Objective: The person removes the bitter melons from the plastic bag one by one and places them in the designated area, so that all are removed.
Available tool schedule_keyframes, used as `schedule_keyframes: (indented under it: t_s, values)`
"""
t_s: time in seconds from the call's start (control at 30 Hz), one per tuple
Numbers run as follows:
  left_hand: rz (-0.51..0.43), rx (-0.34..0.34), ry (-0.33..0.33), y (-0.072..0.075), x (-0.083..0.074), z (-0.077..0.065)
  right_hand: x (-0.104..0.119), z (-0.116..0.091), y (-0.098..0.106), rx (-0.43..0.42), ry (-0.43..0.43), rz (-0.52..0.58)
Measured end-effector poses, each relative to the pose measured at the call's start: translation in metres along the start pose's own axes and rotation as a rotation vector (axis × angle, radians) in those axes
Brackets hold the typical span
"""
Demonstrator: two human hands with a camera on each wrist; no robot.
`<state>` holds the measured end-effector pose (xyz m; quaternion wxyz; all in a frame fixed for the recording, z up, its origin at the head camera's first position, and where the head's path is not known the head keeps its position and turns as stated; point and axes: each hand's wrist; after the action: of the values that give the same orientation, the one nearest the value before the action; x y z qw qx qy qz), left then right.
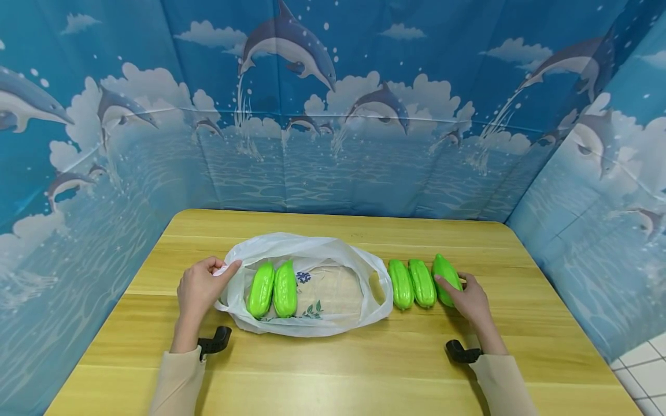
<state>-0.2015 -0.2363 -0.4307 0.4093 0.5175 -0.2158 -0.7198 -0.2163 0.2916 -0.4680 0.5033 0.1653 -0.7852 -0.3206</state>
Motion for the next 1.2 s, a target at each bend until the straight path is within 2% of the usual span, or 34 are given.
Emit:
schedule_keyframes:
  t_s: [0.93, 1.2]
  values:
    - [-0.004, -0.009, -0.005, 0.0002, 0.0004, 0.0, -0.0033, 0.0001, 0.0009, -0.012, -0.014, -0.001]
    - [-0.008, -0.002, 0.002, 0.0008, -0.0001, 0.0002, -0.0019, 0.0004, 0.0018, -0.038, 0.006, 0.013]
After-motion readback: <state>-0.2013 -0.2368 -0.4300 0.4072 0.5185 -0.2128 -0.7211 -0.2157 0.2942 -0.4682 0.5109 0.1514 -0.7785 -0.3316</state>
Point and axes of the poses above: each hand's wrist, its own z-axis towards the middle knuckle, its own y-axis out of the back of the hand, x = y × z, and after that the axes turned 12 degrees about -y, right-handed
